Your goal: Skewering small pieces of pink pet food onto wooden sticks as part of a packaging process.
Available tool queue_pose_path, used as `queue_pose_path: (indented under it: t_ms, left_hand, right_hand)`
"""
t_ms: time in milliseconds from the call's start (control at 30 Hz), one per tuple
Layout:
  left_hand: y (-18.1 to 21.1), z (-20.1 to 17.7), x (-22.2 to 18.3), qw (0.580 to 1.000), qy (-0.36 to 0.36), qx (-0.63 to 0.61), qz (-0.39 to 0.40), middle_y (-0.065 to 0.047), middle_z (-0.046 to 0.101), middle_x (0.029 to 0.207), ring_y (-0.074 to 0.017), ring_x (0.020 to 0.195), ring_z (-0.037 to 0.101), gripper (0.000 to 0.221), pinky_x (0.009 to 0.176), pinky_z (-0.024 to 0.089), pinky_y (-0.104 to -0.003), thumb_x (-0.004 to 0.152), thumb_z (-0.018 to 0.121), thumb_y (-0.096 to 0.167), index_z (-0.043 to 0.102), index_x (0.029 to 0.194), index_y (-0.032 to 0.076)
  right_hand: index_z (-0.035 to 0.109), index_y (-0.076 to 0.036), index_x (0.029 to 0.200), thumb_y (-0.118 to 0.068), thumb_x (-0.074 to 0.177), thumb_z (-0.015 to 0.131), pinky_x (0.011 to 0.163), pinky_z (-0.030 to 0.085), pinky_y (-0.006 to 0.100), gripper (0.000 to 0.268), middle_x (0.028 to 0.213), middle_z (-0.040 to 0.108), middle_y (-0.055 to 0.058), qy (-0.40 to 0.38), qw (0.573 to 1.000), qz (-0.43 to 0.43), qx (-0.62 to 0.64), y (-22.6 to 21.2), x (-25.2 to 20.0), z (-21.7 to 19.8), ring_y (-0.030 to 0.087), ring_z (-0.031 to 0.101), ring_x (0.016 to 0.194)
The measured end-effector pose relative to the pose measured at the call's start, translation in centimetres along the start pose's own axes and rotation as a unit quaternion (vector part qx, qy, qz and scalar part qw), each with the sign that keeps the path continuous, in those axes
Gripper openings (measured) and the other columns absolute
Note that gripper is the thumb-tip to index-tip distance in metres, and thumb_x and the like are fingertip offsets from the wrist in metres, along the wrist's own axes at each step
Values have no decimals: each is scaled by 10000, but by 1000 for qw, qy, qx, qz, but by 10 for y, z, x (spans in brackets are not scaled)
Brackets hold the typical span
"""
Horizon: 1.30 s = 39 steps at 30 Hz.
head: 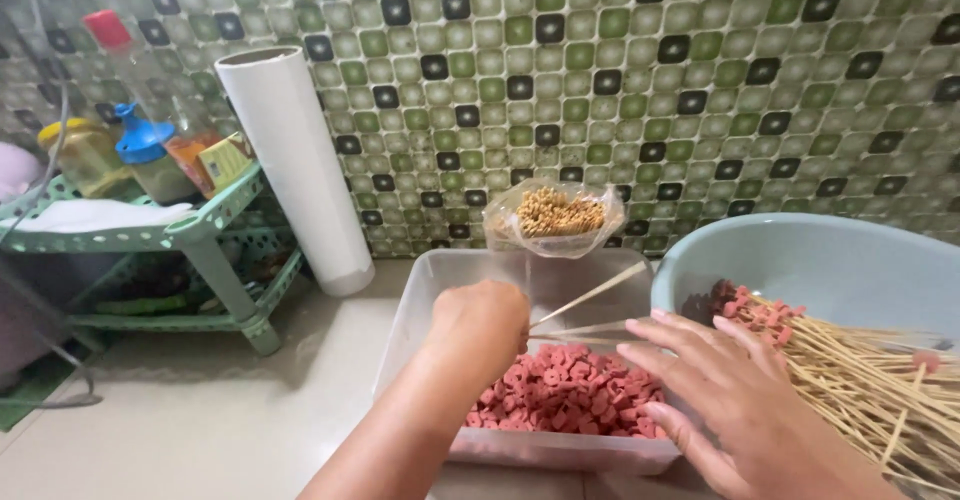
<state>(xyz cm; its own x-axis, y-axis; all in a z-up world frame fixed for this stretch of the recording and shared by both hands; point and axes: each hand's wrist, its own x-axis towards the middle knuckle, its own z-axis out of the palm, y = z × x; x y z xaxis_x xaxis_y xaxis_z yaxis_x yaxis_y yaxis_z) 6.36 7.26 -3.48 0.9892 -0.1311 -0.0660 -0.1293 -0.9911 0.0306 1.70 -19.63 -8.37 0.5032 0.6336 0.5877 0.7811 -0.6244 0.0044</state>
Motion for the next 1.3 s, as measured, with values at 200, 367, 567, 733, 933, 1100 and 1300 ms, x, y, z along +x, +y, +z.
queue_pose_path:
  t_ms: [200,367,567,733,933,1100,1300]
  left_hand:
    - [29,-20,-12,973,118,101,173,-40,785,914,-282,912,723,182,992,469,-450,766,741,76,827,870,198]
    - [76,-55,-32,960,177,164,144,-104,787,917,-293,858,720,136,875,422,-517,888,690,210,817,905,164]
    - [109,-138,-97,973,73,182,122,-86,751,854,-263,756,658,205,801,387,-522,722,852,224,805,903,140]
    - [138,-107,-49,970,138,37,196,-61,800,919,-243,819,747,169,926,414,-488,758,842,172,821,925,169]
    - [162,-7,16,891,270,-97,353,-134,734,880,-327,724,691,138,693,497,-462,806,703,213,770,788,94]
    - [184,44,43,907,219,-57,356,-109,728,1079,-336,956,694,180,838,487,-470,820,685,150,758,984,138]
    - [183,40,36,953,-6,-49,300,-178,714,1158,-395,1103,623,307,1160,245,-683,894,567,98,712,1162,64]
  right_hand:
    - [447,-134,1498,-299,845,614,1241,213,540,694,1569,488,60,47,995,-11,-83,-12,10,-23,240,370,1524]
    - [458,-95,1487,-270,836,583,1188,281,510,686,1530,522,55,59,988,27,-141,-11,17,-41,216,441,1460]
    - [526,-68,1416,-200,830,639,1169,340,542,612,1428,621,85,81,992,71,-69,-14,18,-69,261,557,1356]
    - [510,-181,1426,-159,842,623,1119,394,653,596,899,745,27,58,979,182,-76,-5,19,-79,265,710,830]
    - [655,-161,1254,-82,754,622,718,524,407,507,930,701,14,36,968,225,-105,48,-39,-70,259,677,784]
    - [688,-232,1303,73,785,542,849,595,293,618,1036,740,-44,-87,922,373,-61,89,-89,-46,134,703,854]
    - [706,-323,1265,-18,853,515,854,626,235,548,983,794,-97,-219,861,454,-72,103,-108,-25,100,767,815]
